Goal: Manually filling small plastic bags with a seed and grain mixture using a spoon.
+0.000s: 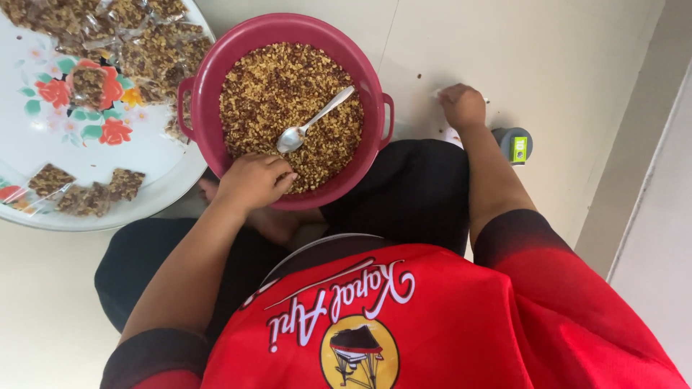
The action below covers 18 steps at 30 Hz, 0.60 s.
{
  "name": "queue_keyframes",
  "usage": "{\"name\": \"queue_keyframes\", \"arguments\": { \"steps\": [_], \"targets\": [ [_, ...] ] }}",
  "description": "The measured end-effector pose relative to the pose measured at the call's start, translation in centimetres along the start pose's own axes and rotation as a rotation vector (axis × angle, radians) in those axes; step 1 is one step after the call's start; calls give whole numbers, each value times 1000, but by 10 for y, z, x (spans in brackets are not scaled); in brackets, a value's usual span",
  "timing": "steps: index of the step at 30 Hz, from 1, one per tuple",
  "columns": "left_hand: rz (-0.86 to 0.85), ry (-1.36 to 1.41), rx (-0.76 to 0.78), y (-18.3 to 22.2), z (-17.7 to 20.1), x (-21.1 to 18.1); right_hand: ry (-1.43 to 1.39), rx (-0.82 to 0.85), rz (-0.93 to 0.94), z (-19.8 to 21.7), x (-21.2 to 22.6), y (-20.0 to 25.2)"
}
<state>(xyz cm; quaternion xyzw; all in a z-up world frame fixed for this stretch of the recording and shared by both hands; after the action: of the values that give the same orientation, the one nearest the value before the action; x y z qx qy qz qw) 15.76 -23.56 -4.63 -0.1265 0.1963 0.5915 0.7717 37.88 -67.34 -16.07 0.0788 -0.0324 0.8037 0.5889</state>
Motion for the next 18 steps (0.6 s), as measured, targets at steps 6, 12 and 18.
{"name": "queue_keyframes", "arguments": {
  "steps": [6, 12, 18],
  "targets": [
    [107, 275, -71, -7, 32, -27, -1059, -394, 167, 156, 142, 42],
    [138, 809, 116, -1, -17, -94, -1328, -120, 347, 131, 294, 133],
    [195, 774, 80, 12, -4, -66, -599, -405, 440, 180, 233, 149]
  ]
}}
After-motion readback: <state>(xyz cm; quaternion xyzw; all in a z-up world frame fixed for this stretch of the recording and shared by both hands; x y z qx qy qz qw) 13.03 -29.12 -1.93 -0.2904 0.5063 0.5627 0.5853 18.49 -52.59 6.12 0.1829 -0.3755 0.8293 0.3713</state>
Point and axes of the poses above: each hand's wrist, its own y-axis away from the middle knuckle, its own z-axis out of the back of the hand, x = y × z, the point moved 10 cm from there along -y, towards the middle knuckle, and after that the axes turned 11 degrees about z, right-handed, at the moved point
